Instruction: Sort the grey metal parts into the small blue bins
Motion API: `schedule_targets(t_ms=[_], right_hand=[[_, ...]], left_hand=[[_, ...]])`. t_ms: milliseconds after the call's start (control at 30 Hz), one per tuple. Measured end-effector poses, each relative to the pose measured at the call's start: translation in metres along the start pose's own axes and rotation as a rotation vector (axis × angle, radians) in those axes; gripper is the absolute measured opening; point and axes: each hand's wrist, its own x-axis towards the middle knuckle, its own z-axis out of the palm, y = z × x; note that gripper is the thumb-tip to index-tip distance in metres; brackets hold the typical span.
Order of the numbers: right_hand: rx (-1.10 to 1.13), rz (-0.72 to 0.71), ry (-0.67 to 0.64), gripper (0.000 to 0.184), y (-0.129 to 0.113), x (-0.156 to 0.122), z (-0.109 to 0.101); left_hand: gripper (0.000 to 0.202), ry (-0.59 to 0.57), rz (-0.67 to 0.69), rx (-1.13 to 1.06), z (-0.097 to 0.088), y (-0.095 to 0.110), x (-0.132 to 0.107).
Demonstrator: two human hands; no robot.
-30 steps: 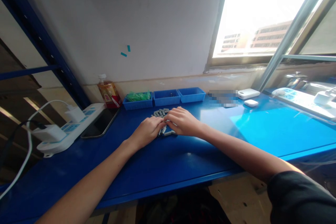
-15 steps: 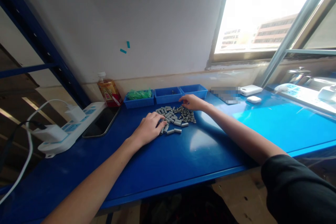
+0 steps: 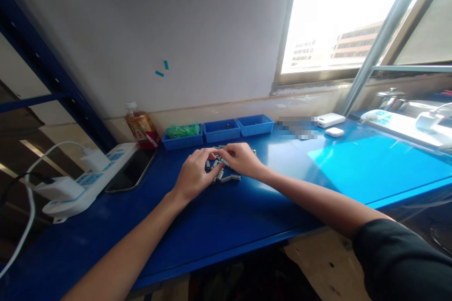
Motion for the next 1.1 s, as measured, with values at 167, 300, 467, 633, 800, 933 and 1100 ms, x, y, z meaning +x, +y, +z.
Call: schedule_targets(t_ms=[167,300,467,633,800,933,1100], right_hand=[[0.100,0.056,-0.052,0.036,-0.011,-0.006,0.009],[0.044,-0.089,-0.045,0.020,-0.004,-0.006,0.004],[-0.221,-0.453,-0.026,0.020,0.003,-0.009,0.001],[-0.424,-0.533,-0.058,0.016,0.008,-0.008,0.004],[-0.479,-0.423,0.059,0.022,0.030,0.025,-0.019],[-0.581,-0.018,0.267,0.022,0.073,0.068,-0.047],[-0.514,0.107,0.175,0.041,0.101,0.069,-0.039]], left_hand=[[0.018,0.083,-0.011,0.010,-0.002,0.001,0.000],[0.021,0.059,-0.106,-0.061,-0.002,0.001,0.002],[0.027,0.011,-0.210,-0.216,-0.002,-0.005,0.004],[0.031,-0.130,-0.197,-0.323,0.004,-0.014,0.003],[0.030,-0.182,-0.157,-0.200,0.005,-0.018,0.002],[0.025,-0.150,-0.129,-0.096,0.005,-0.022,0.003],[0.025,-0.164,-0.150,-0.067,0.006,-0.028,0.002]])
